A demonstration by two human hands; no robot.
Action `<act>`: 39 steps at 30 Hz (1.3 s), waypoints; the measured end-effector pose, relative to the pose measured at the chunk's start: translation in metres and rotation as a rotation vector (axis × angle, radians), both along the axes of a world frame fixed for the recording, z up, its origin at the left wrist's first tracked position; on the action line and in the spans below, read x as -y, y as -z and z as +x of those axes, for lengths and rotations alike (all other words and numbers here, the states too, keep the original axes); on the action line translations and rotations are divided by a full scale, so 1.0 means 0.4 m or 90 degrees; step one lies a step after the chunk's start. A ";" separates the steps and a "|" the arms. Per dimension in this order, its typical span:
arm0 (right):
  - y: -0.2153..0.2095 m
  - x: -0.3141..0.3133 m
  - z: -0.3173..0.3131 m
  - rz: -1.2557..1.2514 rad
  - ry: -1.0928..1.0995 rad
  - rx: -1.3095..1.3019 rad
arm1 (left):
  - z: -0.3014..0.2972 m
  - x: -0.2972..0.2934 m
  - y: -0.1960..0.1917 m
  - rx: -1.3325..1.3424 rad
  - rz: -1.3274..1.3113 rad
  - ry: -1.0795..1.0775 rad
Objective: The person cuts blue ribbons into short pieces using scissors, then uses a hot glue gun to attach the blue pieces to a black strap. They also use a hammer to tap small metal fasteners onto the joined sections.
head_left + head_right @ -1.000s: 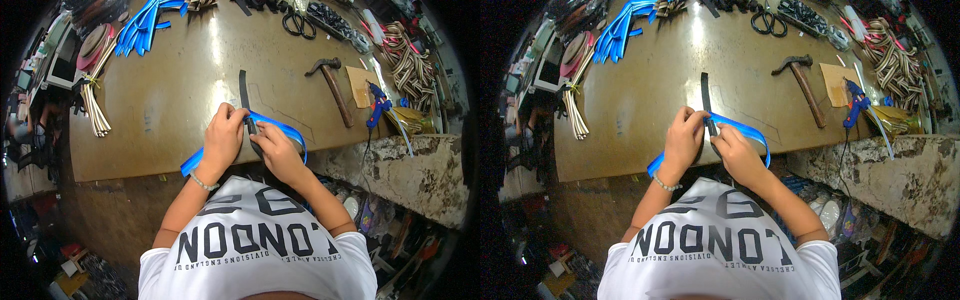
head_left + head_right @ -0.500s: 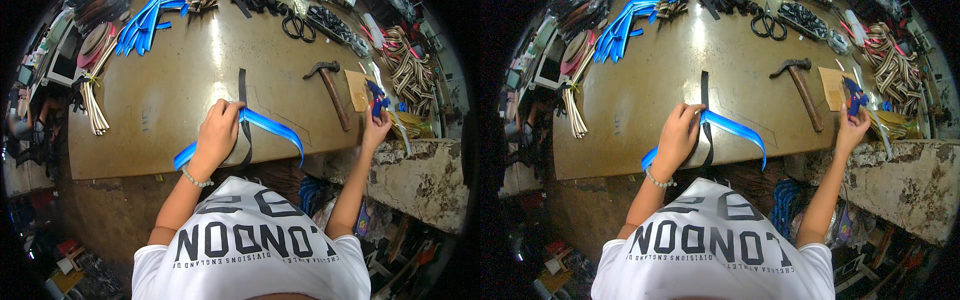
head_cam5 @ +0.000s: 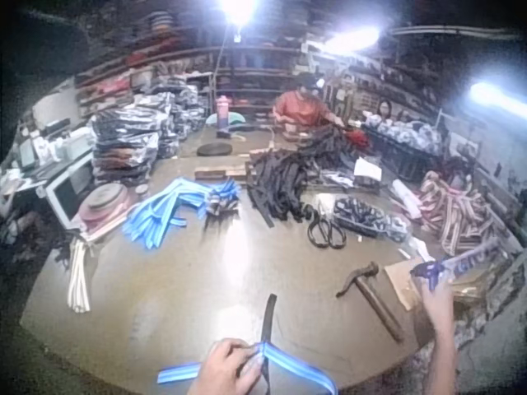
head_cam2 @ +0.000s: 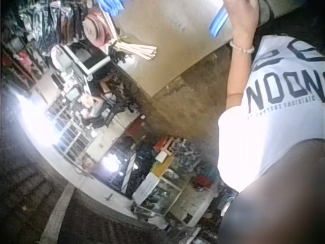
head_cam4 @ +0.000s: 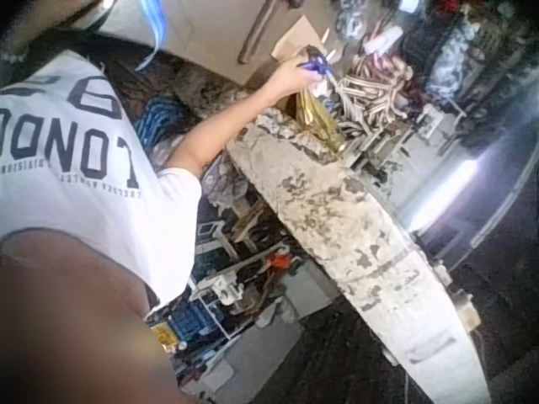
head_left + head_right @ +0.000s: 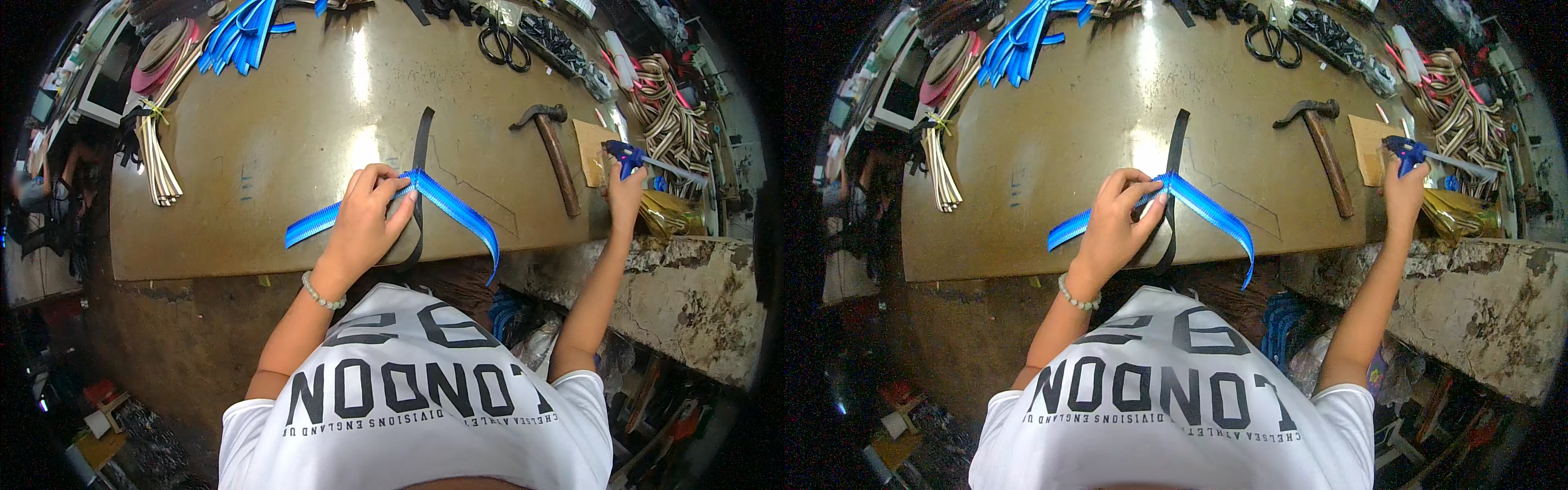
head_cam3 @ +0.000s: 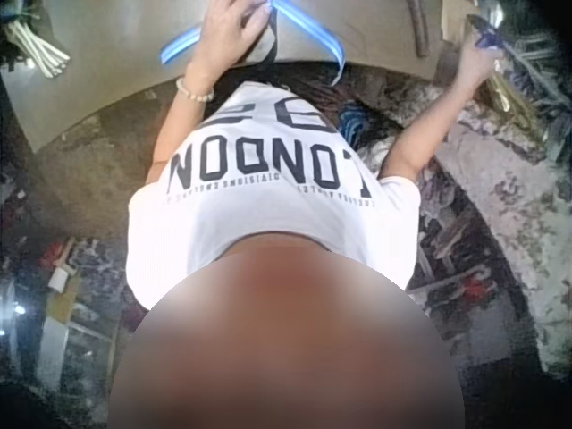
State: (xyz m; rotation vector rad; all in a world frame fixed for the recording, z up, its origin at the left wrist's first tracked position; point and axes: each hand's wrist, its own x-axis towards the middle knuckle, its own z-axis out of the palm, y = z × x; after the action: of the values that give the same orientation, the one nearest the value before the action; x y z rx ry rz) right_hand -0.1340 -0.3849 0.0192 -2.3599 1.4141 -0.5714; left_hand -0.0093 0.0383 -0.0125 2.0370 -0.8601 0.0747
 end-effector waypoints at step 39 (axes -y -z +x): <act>-0.086 -0.489 0.030 0.329 -0.644 0.081 | 0.007 -0.006 0.029 -0.032 -0.023 0.005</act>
State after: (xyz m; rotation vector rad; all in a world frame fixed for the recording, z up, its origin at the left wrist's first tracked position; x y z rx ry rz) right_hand -0.1221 -0.1892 0.0537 -2.1634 0.1464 -0.0446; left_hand -0.0065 0.0406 -0.0242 1.9938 -0.8292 0.0344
